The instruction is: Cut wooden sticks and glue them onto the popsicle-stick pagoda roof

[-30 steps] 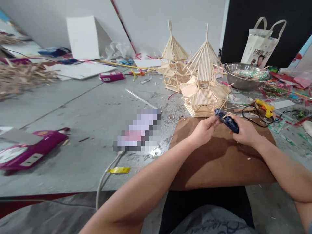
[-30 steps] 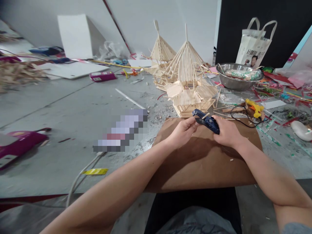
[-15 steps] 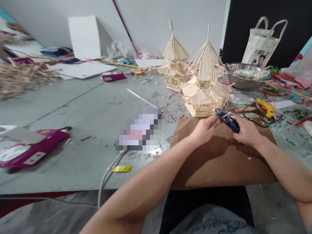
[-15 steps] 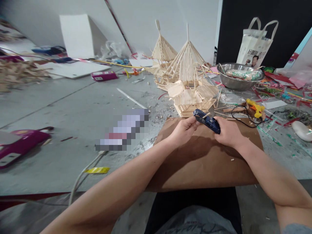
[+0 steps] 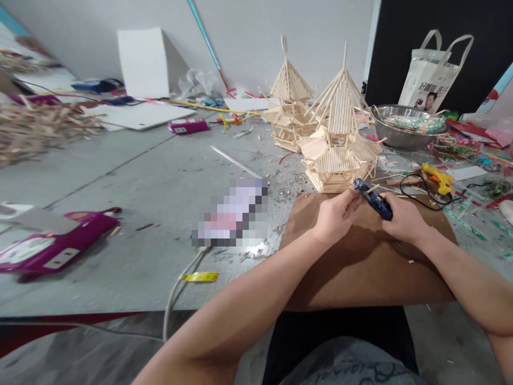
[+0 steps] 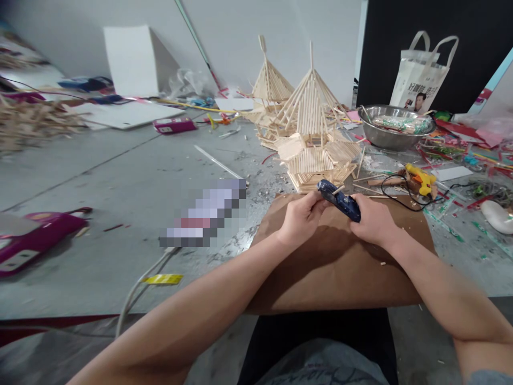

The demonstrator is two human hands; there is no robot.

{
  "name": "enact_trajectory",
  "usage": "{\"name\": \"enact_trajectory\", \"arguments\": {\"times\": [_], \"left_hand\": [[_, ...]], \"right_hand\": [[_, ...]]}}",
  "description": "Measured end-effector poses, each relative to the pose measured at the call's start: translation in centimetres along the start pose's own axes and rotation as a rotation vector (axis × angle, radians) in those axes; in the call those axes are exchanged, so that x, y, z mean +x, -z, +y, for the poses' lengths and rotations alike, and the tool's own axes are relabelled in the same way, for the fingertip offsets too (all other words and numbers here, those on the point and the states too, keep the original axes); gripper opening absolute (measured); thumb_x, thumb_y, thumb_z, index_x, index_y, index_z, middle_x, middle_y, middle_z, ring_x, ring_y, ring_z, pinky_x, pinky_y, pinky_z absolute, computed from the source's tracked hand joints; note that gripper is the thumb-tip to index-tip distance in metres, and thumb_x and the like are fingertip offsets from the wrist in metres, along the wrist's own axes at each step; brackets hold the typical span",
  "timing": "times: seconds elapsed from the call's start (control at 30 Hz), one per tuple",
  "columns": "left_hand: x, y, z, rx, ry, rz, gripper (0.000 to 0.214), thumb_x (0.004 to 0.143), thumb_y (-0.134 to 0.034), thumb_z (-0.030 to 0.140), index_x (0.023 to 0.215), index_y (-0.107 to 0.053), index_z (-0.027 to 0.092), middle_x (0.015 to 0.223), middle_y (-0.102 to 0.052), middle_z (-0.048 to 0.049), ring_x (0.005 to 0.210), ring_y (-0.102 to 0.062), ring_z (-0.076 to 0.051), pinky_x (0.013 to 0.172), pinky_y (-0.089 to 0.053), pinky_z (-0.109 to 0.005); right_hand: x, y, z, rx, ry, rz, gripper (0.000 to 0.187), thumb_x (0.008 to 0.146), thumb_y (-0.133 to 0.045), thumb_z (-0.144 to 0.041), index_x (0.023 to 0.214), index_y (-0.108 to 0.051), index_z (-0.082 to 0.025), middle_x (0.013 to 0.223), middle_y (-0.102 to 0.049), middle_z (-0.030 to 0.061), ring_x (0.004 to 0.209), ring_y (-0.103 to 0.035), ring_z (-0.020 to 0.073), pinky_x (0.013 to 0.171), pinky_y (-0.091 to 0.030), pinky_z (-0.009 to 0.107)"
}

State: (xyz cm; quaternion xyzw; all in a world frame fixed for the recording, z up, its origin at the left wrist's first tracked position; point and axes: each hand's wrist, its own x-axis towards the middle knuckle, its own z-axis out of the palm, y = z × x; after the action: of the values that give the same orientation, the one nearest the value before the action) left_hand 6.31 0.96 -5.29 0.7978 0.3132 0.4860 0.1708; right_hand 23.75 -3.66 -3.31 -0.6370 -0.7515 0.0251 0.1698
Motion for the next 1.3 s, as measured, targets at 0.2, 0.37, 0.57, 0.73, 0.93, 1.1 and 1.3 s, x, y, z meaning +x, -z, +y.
{"name": "enact_trajectory", "arguments": {"times": [0.2, 0.37, 0.57, 0.73, 0.93, 1.1, 1.3], "left_hand": [[0.13, 0.18, 0.26, -0.062, -0.018, -0.041, 0.020, 0.083, -0.044, 0.023, 0.086, -0.061, 0.012, 0.072, -0.067, -0.0040, 0.062, -0.060, -0.010, 0.057, -0.043, -0.016], [0.21, 0.35, 0.36, -0.096, 0.024, -0.074, 0.022, 0.082, -0.043, 0.023, 0.085, -0.063, 0.013, 0.067, -0.065, -0.0022, 0.058, -0.057, -0.008, 0.056, -0.042, -0.016], [0.12, 0.19, 0.23, -0.176, 0.081, -0.100, 0.026, 0.083, -0.042, 0.026, 0.087, -0.063, 0.011, 0.063, -0.060, -0.0014, 0.056, -0.052, -0.008, 0.055, -0.042, -0.017], [0.15, 0.13, 0.26, -0.217, 0.083, -0.123, 0.027, 0.084, -0.041, 0.027, 0.086, -0.062, 0.010, 0.060, -0.056, -0.0003, 0.053, -0.047, -0.007, 0.054, -0.041, -0.017], [0.27, 0.18, 0.39, -0.196, 0.077, -0.132, 0.026, 0.084, -0.041, 0.028, 0.088, -0.062, 0.012, 0.063, -0.058, -0.0003, 0.057, -0.050, -0.009, 0.057, -0.042, -0.018], [0.24, 0.15, 0.35, -0.178, 0.078, -0.121, 0.026, 0.084, -0.041, 0.029, 0.084, -0.062, 0.013, 0.060, -0.056, 0.0004, 0.055, -0.050, -0.009, 0.056, -0.043, -0.018], [0.21, 0.11, 0.29, -0.137, 0.078, -0.102, 0.023, 0.083, -0.043, 0.027, 0.081, -0.061, 0.013, 0.060, -0.058, 0.0001, 0.056, -0.052, -0.009, 0.054, -0.041, -0.017]], "right_hand": [[0.00, -0.34, 0.55, 0.043, 0.040, 0.025, 0.051, 0.063, -0.048, -0.020, 0.114, -0.046, -0.016, 0.107, -0.061, 0.0113, 0.096, -0.058, 0.0281, 0.079, -0.044, 0.038], [0.05, -0.53, 0.70, 0.074, 0.064, 0.031, 0.054, 0.062, -0.049, -0.020, 0.116, -0.044, -0.016, 0.112, -0.059, 0.0121, 0.100, -0.056, 0.0282, 0.082, -0.044, 0.040], [0.06, -0.50, 0.68, 0.077, 0.061, 0.021, 0.056, 0.062, -0.048, -0.020, 0.117, -0.044, -0.013, 0.114, -0.058, 0.0137, 0.102, -0.056, 0.0289, 0.083, -0.044, 0.041], [0.10, -0.46, 0.71, 0.064, 0.056, 0.028, 0.055, 0.062, -0.049, -0.021, 0.116, -0.045, -0.015, 0.112, -0.060, 0.0123, 0.100, -0.057, 0.0283, 0.081, -0.045, 0.039], [0.01, -0.28, 0.49, 0.045, 0.054, 0.033, 0.051, 0.063, -0.048, -0.021, 0.113, -0.047, -0.016, 0.109, -0.062, 0.0113, 0.097, -0.059, 0.0275, 0.078, -0.045, 0.037], [-0.10, -0.23, 0.31, -0.012, 0.033, 0.022, 0.047, 0.061, -0.048, -0.021, 0.108, -0.049, -0.017, 0.097, -0.065, 0.0094, 0.086, -0.061, 0.0271, 0.071, -0.045, 0.035], [-0.24, -0.22, 0.05, -0.065, 0.034, 0.042, 0.041, 0.062, -0.048, -0.020, 0.103, -0.052, -0.017, 0.087, -0.067, 0.0084, 0.077, -0.062, 0.0245, 0.066, -0.043, 0.032]]}}
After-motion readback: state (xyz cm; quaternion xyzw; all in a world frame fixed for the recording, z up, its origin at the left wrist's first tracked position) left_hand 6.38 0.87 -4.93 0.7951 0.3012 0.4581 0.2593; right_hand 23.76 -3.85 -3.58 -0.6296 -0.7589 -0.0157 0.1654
